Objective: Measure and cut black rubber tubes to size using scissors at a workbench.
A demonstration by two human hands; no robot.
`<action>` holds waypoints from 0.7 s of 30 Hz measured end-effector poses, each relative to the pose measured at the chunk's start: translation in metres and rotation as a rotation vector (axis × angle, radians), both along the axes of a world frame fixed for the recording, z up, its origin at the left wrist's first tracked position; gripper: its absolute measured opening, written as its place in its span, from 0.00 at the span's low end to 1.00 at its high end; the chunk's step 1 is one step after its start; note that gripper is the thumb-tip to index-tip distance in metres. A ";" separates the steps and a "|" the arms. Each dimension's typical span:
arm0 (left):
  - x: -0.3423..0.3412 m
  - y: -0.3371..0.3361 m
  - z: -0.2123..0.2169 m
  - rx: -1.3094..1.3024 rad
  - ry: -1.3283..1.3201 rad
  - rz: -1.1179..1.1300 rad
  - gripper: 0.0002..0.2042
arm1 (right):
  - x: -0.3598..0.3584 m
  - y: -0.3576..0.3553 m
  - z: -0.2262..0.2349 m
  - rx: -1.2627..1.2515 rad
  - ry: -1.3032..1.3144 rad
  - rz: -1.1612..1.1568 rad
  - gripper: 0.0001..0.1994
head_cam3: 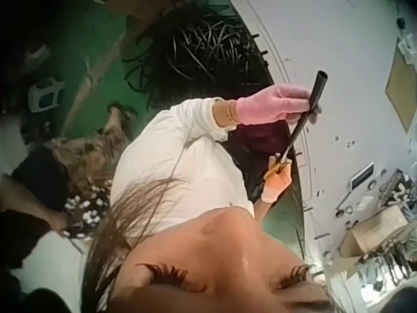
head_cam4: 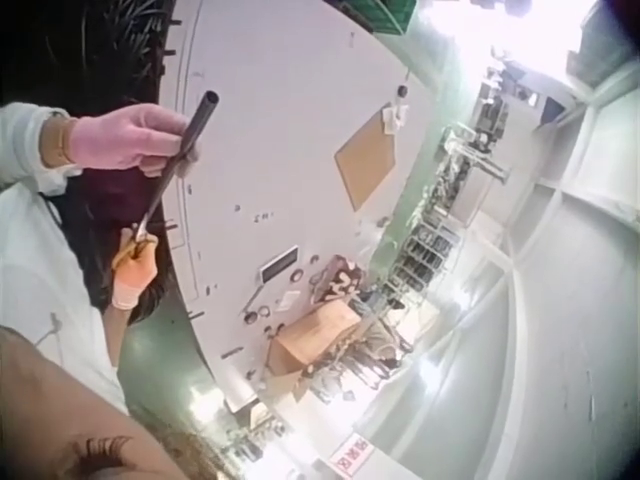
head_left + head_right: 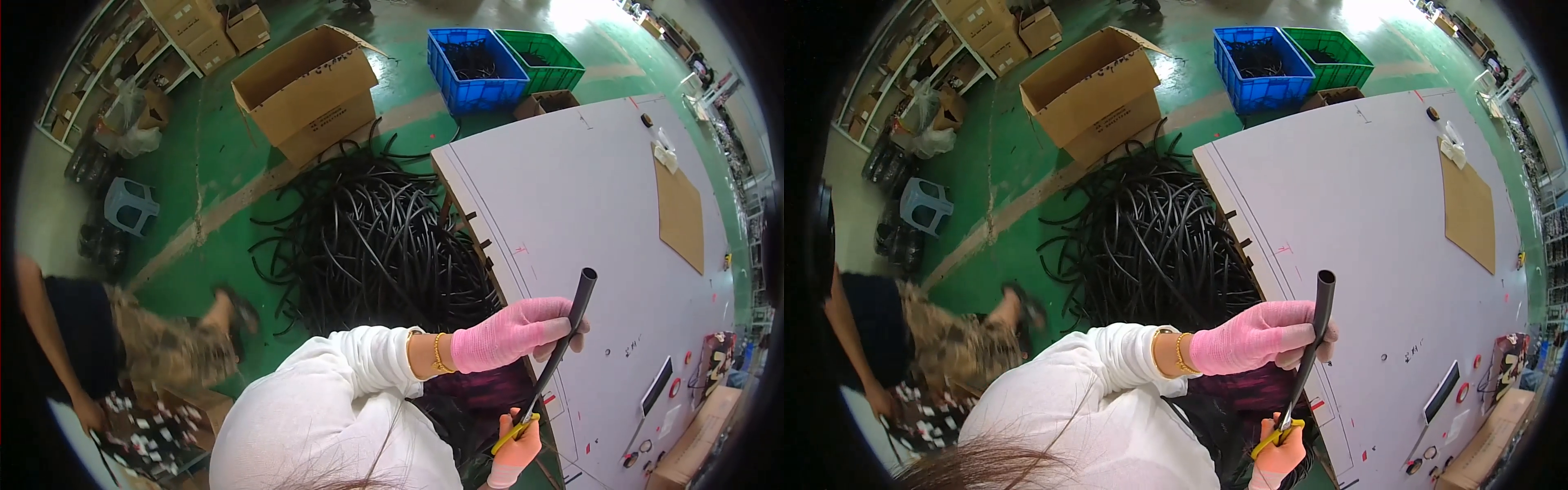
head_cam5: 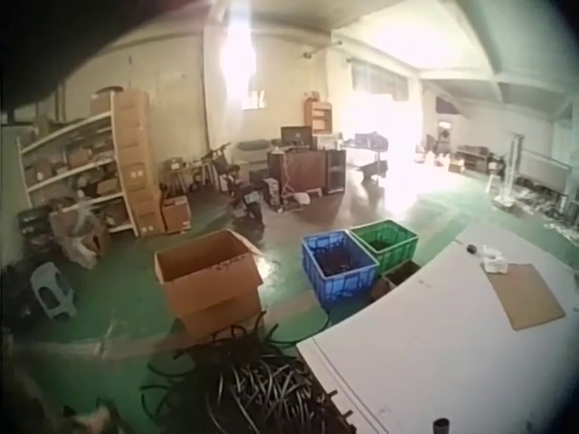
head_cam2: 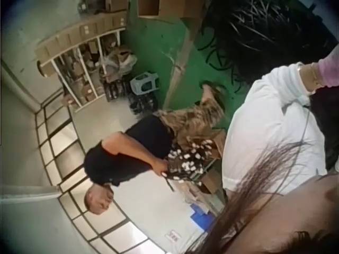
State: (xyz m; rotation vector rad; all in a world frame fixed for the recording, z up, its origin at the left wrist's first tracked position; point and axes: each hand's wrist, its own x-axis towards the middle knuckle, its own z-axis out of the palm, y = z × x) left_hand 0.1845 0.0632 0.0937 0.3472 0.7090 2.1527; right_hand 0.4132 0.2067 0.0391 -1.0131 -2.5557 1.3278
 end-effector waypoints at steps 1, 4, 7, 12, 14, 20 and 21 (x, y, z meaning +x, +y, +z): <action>0.000 0.000 0.000 0.013 0.001 -0.002 0.11 | 0.000 -0.001 0.001 -0.011 0.001 -0.003 0.08; 0.002 0.002 -0.001 0.018 0.004 -0.012 0.12 | 0.000 -0.006 0.007 -0.026 -0.008 -0.014 0.08; 0.004 0.004 0.000 0.000 -0.008 -0.027 0.12 | -0.003 -0.008 0.008 -0.020 0.002 -0.010 0.08; 0.018 0.005 -0.007 -0.159 0.083 0.060 0.14 | 0.006 -0.002 -0.006 0.120 0.016 0.115 0.10; 0.023 0.004 -0.019 -0.204 0.049 -0.011 0.13 | 0.019 0.003 -0.014 0.247 -0.007 0.181 0.12; 0.051 0.035 -0.048 -0.517 0.512 -0.019 0.07 | 0.053 0.000 -0.041 0.307 -0.080 0.029 0.13; 0.057 0.038 -0.047 -0.314 -0.026 -0.103 0.13 | 0.070 0.001 -0.045 0.264 -0.114 0.034 0.13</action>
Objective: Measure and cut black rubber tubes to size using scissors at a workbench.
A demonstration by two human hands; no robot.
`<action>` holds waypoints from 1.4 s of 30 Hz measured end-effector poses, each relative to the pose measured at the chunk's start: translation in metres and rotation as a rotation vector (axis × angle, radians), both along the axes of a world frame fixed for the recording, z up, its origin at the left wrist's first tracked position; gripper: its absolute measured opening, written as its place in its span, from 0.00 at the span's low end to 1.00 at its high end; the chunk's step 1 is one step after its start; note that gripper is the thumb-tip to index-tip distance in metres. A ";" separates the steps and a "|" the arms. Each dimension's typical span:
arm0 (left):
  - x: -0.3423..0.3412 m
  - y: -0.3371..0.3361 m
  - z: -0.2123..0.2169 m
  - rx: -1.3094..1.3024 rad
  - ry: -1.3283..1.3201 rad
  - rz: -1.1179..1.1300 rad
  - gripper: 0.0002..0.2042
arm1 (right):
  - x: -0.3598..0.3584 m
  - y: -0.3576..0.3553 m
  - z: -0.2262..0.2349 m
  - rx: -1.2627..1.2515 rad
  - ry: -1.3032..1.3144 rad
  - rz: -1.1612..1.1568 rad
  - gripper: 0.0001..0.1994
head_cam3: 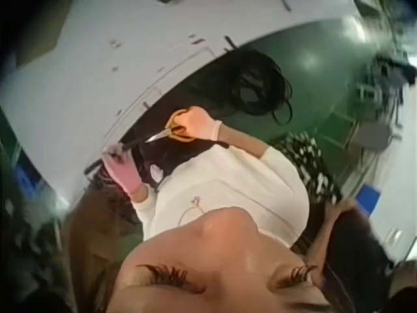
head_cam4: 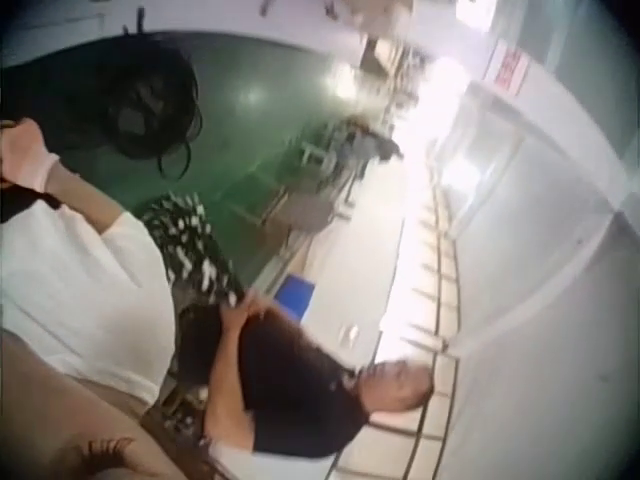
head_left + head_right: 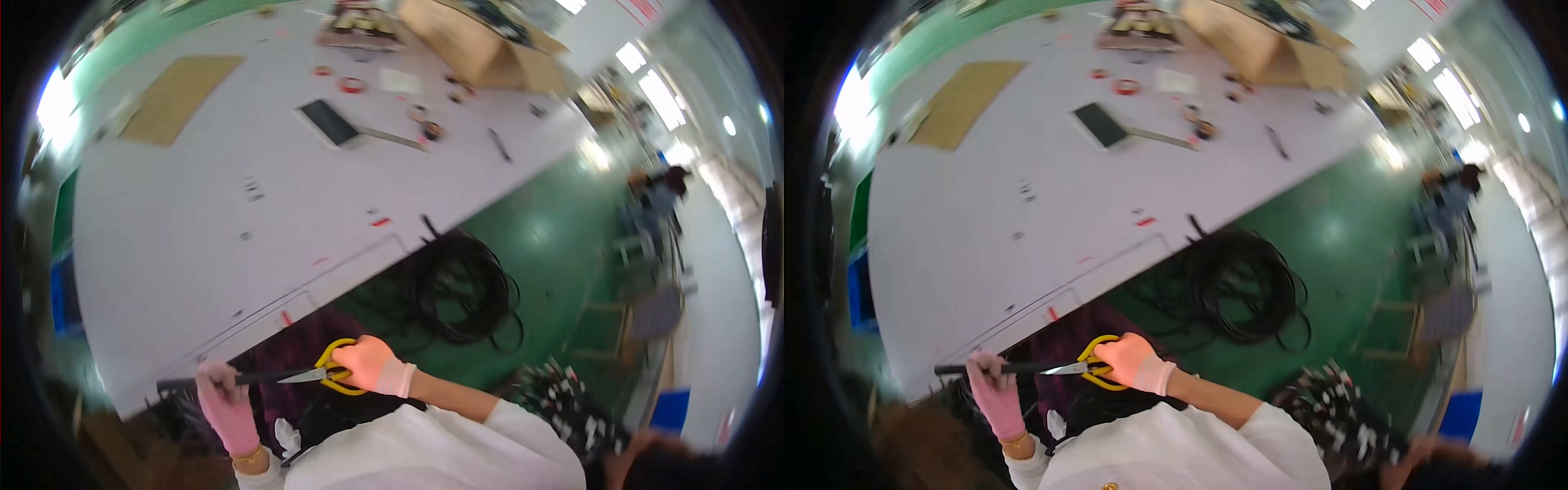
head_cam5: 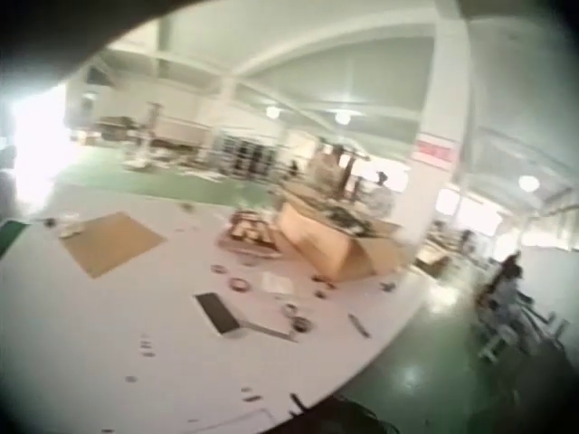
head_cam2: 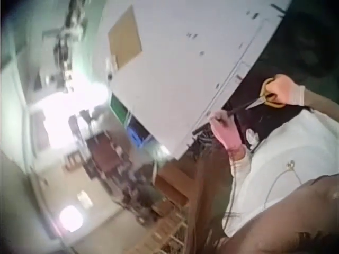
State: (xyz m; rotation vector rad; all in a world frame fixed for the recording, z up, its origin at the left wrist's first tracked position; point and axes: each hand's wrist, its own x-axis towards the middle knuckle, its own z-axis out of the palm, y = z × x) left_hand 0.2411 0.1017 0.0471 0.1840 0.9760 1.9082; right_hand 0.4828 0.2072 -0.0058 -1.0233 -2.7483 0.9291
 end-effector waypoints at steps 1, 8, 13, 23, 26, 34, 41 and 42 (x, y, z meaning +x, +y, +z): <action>-0.001 0.004 0.000 -0.049 0.024 -0.024 0.15 | 0.001 -0.005 0.001 0.000 0.011 -0.029 0.13; 0.002 0.024 0.005 0.010 0.128 -0.285 0.18 | 0.022 -0.020 -0.005 0.002 0.072 -0.134 0.15; 0.022 0.042 0.008 0.014 0.137 -0.294 0.19 | 0.038 -0.015 -0.013 0.023 0.071 -0.161 0.15; 0.044 0.056 0.016 -0.069 0.208 -0.268 0.19 | 0.052 -0.013 -0.026 0.031 0.158 -0.205 0.14; 0.043 0.056 0.020 -0.078 0.165 -0.295 0.18 | 0.051 -0.012 -0.027 0.037 0.154 -0.200 0.14; 0.043 0.053 0.025 -0.135 0.152 -0.272 0.18 | 0.047 -0.010 -0.023 -0.061 0.077 -0.184 0.15; 0.041 0.051 0.024 -0.087 0.168 -0.295 0.18 | 0.044 -0.009 -0.022 -0.064 0.004 -0.163 0.15; 0.041 0.051 0.024 -0.092 0.178 -0.282 0.19 | 0.044 -0.009 -0.022 -0.065 0.005 -0.162 0.16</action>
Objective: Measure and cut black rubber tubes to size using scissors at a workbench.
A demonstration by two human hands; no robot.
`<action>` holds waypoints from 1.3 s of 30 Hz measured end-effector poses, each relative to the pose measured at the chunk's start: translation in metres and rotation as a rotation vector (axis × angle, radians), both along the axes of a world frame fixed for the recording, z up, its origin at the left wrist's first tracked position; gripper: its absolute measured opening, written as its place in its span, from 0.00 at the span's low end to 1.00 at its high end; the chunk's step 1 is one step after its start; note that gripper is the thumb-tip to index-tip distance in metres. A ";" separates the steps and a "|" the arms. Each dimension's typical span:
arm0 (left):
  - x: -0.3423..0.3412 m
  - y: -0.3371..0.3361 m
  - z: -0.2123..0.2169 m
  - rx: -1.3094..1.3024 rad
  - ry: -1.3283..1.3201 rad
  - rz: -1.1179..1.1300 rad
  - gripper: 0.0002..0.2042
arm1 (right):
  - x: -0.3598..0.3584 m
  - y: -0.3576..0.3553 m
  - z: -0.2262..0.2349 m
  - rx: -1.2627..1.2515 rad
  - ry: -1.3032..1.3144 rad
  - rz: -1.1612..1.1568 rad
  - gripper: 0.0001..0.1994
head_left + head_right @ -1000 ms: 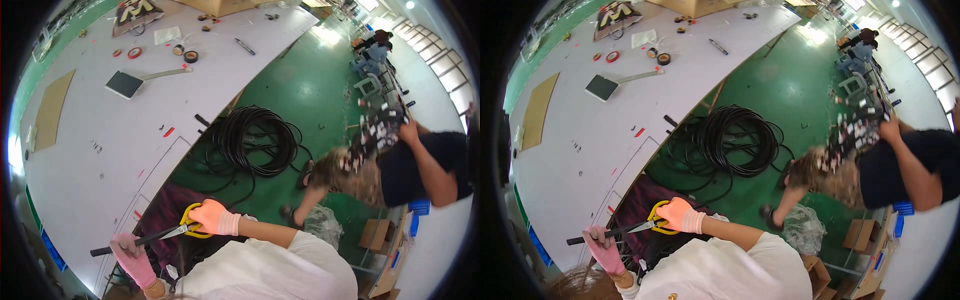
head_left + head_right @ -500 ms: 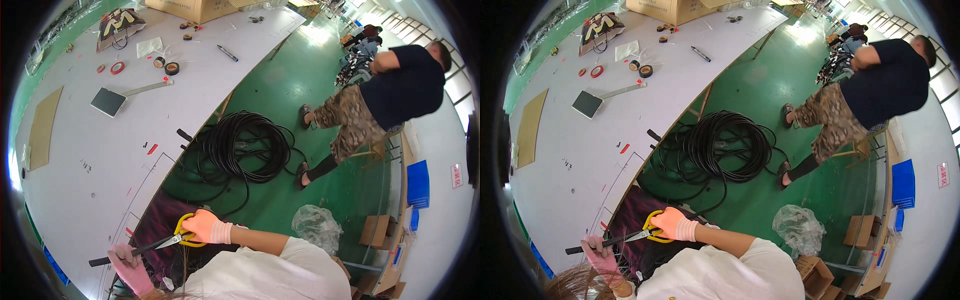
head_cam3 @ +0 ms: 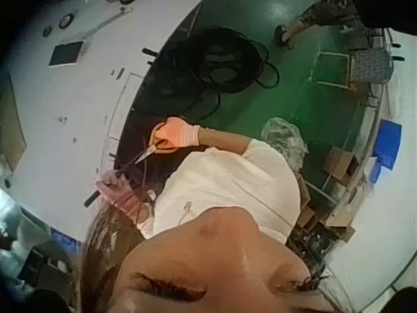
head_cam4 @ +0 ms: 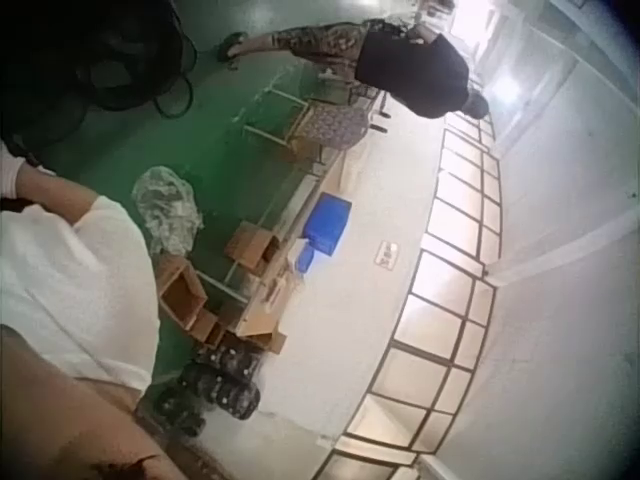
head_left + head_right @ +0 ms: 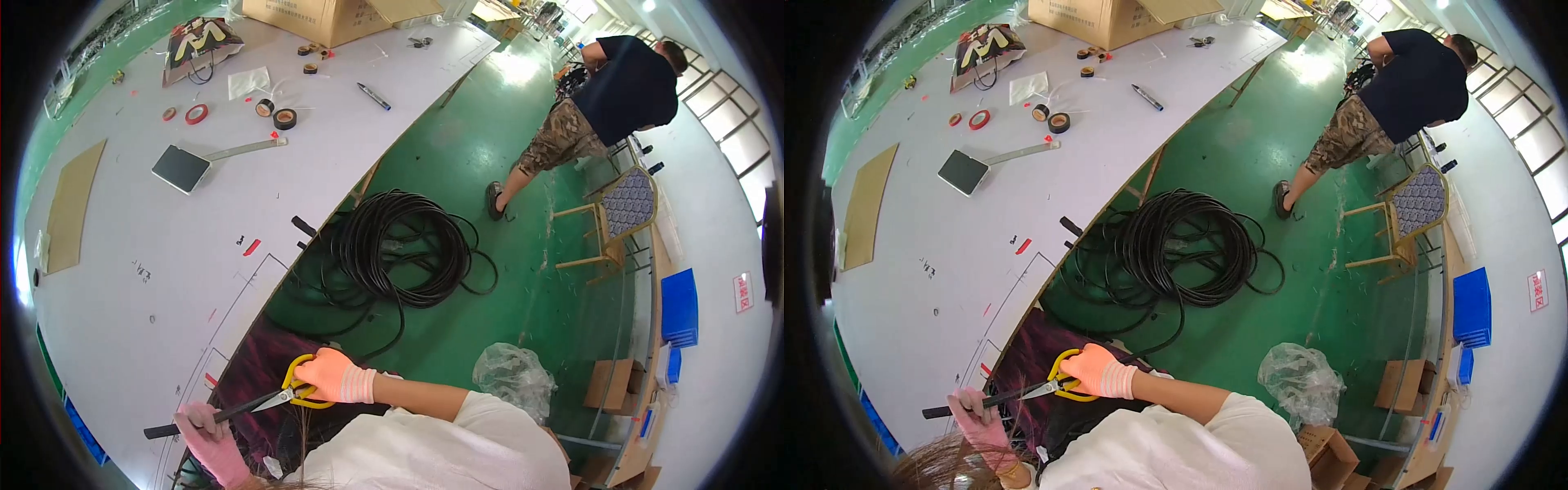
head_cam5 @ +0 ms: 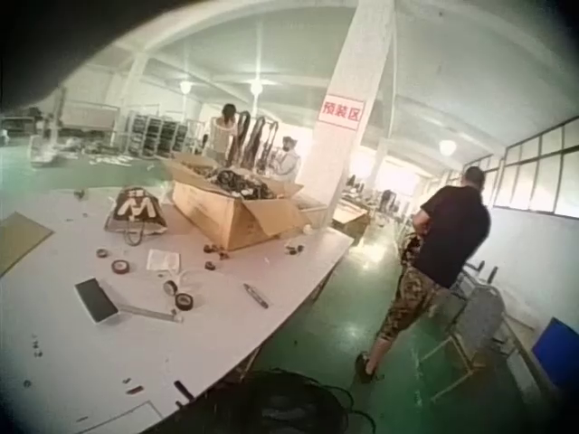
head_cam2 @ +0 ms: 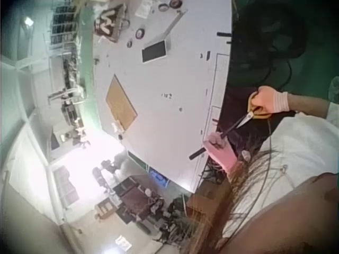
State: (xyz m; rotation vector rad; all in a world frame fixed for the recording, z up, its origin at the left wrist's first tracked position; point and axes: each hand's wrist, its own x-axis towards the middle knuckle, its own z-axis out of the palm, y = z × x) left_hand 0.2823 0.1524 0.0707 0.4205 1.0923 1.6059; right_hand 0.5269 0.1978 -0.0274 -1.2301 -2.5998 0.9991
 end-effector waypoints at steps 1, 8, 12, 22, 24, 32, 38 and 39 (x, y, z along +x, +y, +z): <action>0.000 0.000 0.000 -0.024 0.006 0.023 0.19 | 0.000 0.000 0.000 0.002 -0.006 0.008 0.16; -0.002 -0.005 -0.003 0.037 -0.004 -0.004 0.17 | -0.001 -0.001 0.002 0.007 0.040 0.016 0.17; -0.004 -0.006 -0.008 0.052 0.130 0.013 0.18 | -0.004 0.000 0.005 -0.008 -0.014 0.027 0.16; -0.005 -0.009 -0.008 0.097 0.016 -0.028 0.18 | -0.004 0.000 0.009 0.009 -0.033 0.045 0.15; -0.004 -0.010 -0.008 0.056 0.028 0.004 0.18 | -0.003 0.000 0.008 0.004 -0.036 0.050 0.16; -0.009 -0.011 -0.018 0.023 0.040 0.095 0.19 | -0.007 -0.001 0.008 0.009 -0.001 0.030 0.15; -0.017 -0.010 -0.028 -0.006 -0.085 0.131 0.20 | -0.007 0.000 0.004 0.043 0.050 0.032 0.16; -0.018 -0.010 -0.030 -0.007 -0.070 0.159 0.20 | -0.008 -0.001 0.003 0.048 0.045 0.026 0.16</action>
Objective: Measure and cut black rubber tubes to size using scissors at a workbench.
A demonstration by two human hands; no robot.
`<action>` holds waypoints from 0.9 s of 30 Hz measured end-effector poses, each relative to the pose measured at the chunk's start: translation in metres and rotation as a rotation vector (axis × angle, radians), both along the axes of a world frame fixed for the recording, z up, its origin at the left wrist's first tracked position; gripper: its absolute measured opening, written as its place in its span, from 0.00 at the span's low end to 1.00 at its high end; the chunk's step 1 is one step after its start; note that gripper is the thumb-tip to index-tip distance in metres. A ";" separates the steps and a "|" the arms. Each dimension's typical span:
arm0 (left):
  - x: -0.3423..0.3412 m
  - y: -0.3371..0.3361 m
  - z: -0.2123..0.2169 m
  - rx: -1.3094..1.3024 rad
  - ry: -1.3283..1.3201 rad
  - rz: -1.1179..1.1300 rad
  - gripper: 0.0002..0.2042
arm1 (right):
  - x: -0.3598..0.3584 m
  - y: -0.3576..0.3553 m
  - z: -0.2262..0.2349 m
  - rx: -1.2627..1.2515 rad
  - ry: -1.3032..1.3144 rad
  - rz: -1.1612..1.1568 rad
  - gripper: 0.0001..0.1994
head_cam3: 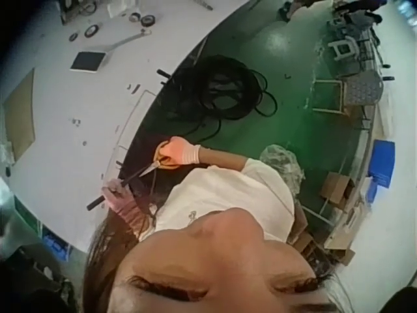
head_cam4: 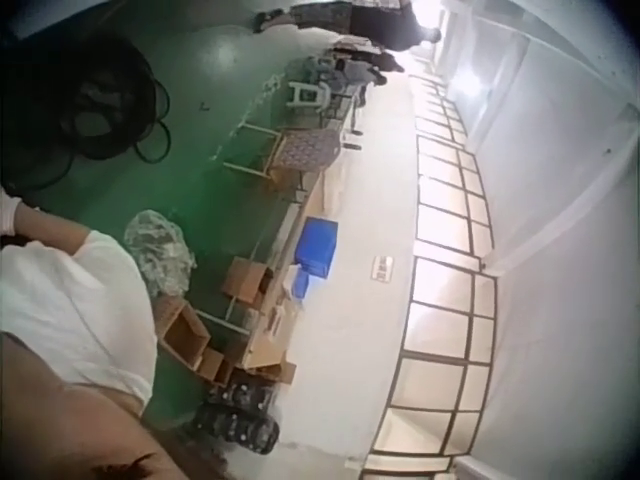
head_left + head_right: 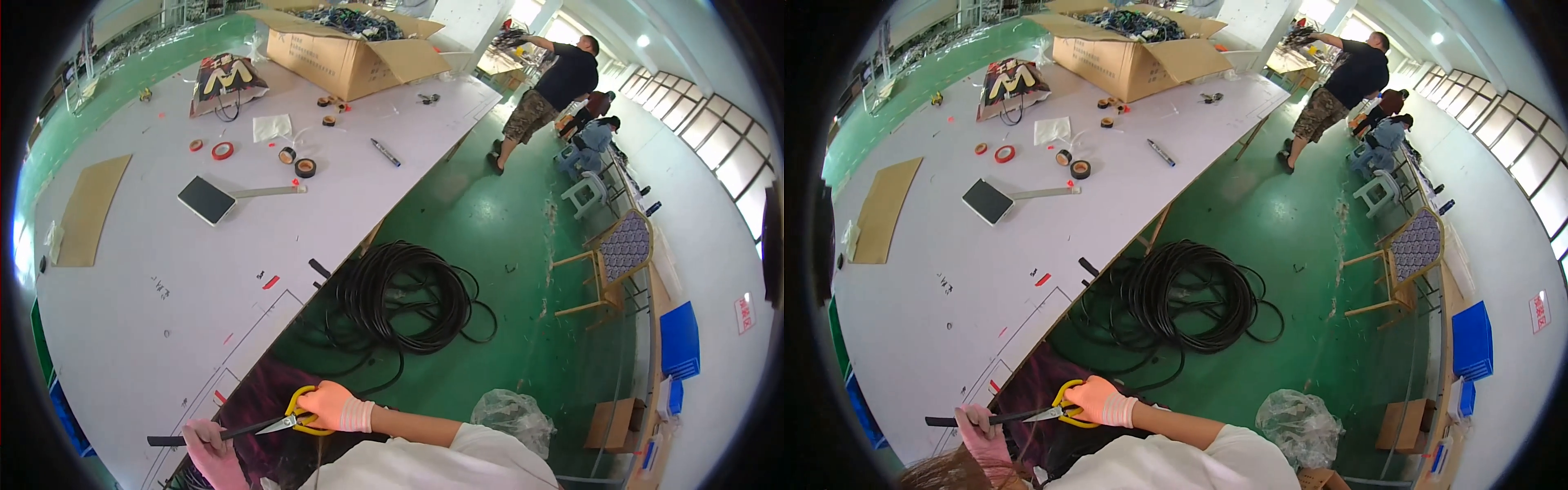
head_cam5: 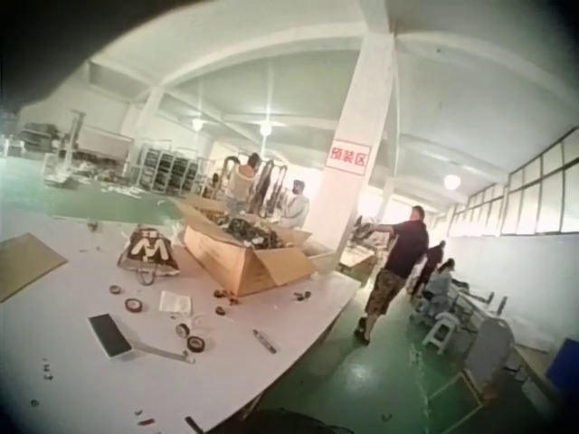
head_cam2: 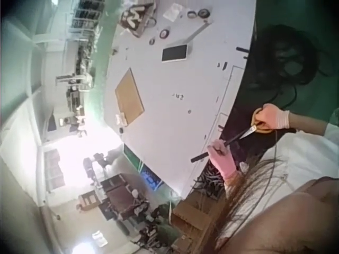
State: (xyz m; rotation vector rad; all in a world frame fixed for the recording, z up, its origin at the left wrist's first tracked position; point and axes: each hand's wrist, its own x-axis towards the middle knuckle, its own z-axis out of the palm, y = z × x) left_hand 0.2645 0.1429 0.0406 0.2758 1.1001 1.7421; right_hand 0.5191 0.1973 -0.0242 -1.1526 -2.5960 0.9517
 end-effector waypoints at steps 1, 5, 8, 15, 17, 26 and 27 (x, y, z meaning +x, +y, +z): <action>0.000 0.001 -0.002 0.012 -0.006 -0.004 0.20 | 0.000 0.000 -0.001 -0.007 -0.021 0.002 0.16; -0.003 0.003 -0.009 0.072 -0.009 -0.087 0.20 | 0.000 -0.002 -0.003 -0.010 -0.057 -0.005 0.16; -0.003 0.002 -0.011 -0.079 -0.025 -0.028 0.20 | 0.002 -0.003 -0.001 0.004 -0.052 -0.008 0.17; -0.002 0.000 -0.010 -0.030 -0.015 -0.021 0.21 | 0.001 -0.003 0.002 -0.005 -0.041 0.008 0.17; -0.004 -0.001 -0.013 -0.030 -0.011 -0.007 0.21 | 0.000 -0.003 0.002 -0.002 -0.037 0.010 0.17; -0.034 -0.008 -0.048 -0.366 -0.131 -0.229 0.22 | 0.000 -0.003 0.001 0.019 -0.046 -0.002 0.17; -0.039 -0.010 -0.055 -0.360 -0.134 -0.238 0.22 | 0.000 -0.003 0.000 0.013 -0.048 -0.007 0.17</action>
